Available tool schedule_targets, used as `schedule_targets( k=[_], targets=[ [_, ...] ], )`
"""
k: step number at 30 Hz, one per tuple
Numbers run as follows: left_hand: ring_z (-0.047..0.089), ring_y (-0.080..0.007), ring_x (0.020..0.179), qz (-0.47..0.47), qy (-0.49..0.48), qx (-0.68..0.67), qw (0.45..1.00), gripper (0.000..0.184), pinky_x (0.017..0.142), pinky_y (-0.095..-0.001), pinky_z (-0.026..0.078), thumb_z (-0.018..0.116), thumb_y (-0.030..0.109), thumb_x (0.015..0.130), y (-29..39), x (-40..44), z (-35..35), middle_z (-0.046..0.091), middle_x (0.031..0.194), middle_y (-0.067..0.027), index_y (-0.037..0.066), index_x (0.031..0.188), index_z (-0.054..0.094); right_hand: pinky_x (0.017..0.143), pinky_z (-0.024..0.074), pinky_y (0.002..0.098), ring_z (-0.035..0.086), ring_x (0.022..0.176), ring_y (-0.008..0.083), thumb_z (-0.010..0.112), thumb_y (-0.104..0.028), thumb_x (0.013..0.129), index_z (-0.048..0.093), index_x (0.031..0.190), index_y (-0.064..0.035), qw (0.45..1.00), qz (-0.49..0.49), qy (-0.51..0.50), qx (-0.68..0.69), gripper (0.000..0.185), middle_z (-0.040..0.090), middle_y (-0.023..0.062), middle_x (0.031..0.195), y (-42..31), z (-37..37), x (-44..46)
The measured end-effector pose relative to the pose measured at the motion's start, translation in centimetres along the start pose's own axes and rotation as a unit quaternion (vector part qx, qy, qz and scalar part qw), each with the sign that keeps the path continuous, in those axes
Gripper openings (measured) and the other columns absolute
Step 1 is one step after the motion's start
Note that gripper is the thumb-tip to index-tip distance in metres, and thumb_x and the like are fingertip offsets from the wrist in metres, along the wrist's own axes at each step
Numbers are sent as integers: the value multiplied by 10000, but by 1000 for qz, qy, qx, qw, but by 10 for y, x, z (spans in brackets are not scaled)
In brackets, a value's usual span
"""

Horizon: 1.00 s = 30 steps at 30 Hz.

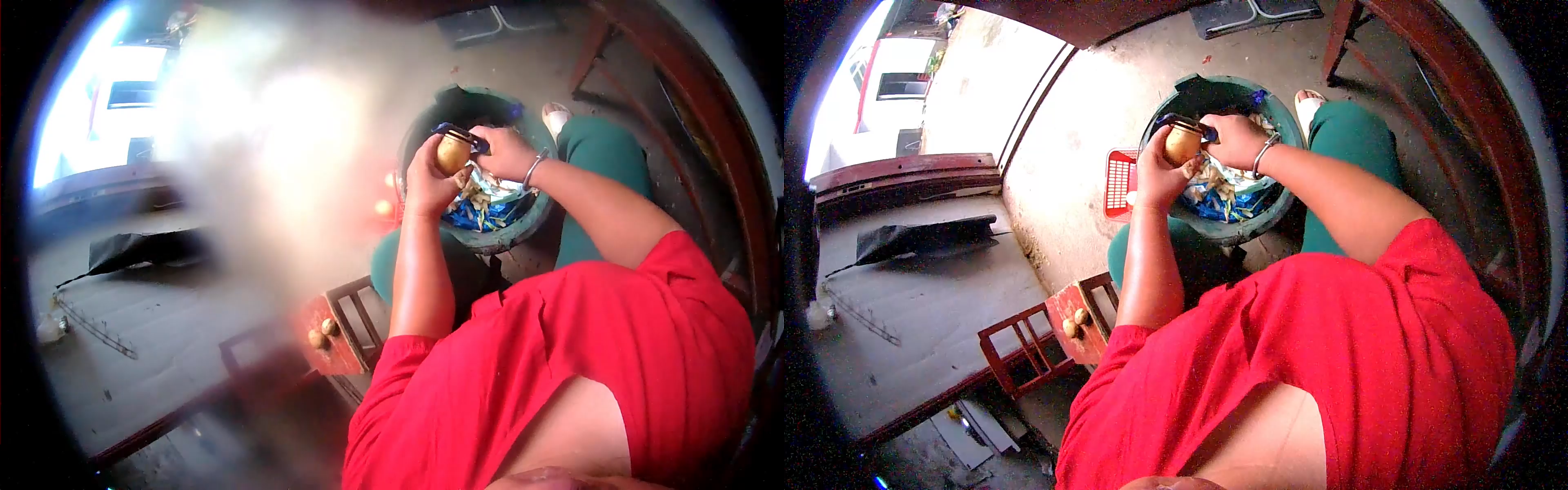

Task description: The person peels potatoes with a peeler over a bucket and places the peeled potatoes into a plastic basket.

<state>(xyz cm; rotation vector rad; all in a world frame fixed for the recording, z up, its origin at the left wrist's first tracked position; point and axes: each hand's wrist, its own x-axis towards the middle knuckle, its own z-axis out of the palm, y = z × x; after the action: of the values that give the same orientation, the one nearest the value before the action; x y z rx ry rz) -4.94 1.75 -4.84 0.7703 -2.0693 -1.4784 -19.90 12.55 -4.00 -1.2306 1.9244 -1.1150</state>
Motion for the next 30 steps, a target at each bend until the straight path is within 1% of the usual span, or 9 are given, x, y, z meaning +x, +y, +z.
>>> schedule_targets(
  k=[3,7,9,13,15,17,22,26,30],
  targets=[
    [625,-150,925,-46,-70,106,991,592,816,-296,517,830,69,634,35,3,-5,652,1033,-79,-35,1151,560,792,507,391,644,896,346,645,-115,742,602,1082,-39,999,-24,16,-29,351,656,192,943,0,-1,2],
    [642,-152,875,-73,-51,174,981,534,799,-297,524,831,86,630,52,2,-5,675,970,-78,-7,1100,598,784,505,402,634,898,362,640,-100,739,592,1093,-51,993,-85,23,-77,361,652,195,957,-2,0,-3],
    [638,-193,939,-48,-52,56,996,606,850,-308,503,837,101,590,54,2,-4,657,1015,-112,22,1130,574,775,502,422,624,892,376,633,-114,745,576,1103,-63,991,-88,24,-95,366,644,202,957,-4,0,-3],
    [647,-188,899,-26,-18,61,998,650,818,-307,520,843,134,594,26,4,-5,662,1024,-108,39,1167,551,754,499,441,617,871,381,625,-146,763,564,1044,-67,985,-97,-12,-140,298,636,201,923,-8,-2,-6],
    [631,-186,952,38,-4,163,986,723,846,-310,512,838,107,559,32,1,-9,651,1052,-97,41,1206,522,729,492,465,611,842,386,607,-163,778,546,953,-66,972,-129,-59,-186,210,630,193,863,-11,-3,-13],
    [611,-183,1002,12,-13,143,990,732,868,-305,502,823,88,551,37,1,-9,643,1075,-94,39,1217,522,711,491,474,613,817,385,603,-160,779,537,908,-69,973,-125,-38,-192,171,630,181,830,-14,-1,-16],
    [650,-177,873,-43,-29,118,992,581,800,-304,525,808,104,595,37,2,-6,682,972,-95,33,1134,603,710,498,469,620,808,382,611,-171,784,567,917,-78,975,-88,-15,-204,168,638,178,836,-10,2,-13],
    [655,-156,821,-27,-55,108,992,491,771,-305,533,808,105,605,40,2,-7,693,903,-89,20,1059,642,692,497,488,630,794,389,568,-204,821,573,903,-93,988,-42,26,-149,139,646,183,814,-2,-2,-3],
    [668,-260,899,-76,-42,230,969,538,805,-347,516,792,197,576,35,3,-6,681,948,-156,13,1056,631,695,498,485,631,797,382,580,-199,806,563,881,-81,985,-29,11,-172,141,642,182,809,-16,-10,-6]
  ],
)
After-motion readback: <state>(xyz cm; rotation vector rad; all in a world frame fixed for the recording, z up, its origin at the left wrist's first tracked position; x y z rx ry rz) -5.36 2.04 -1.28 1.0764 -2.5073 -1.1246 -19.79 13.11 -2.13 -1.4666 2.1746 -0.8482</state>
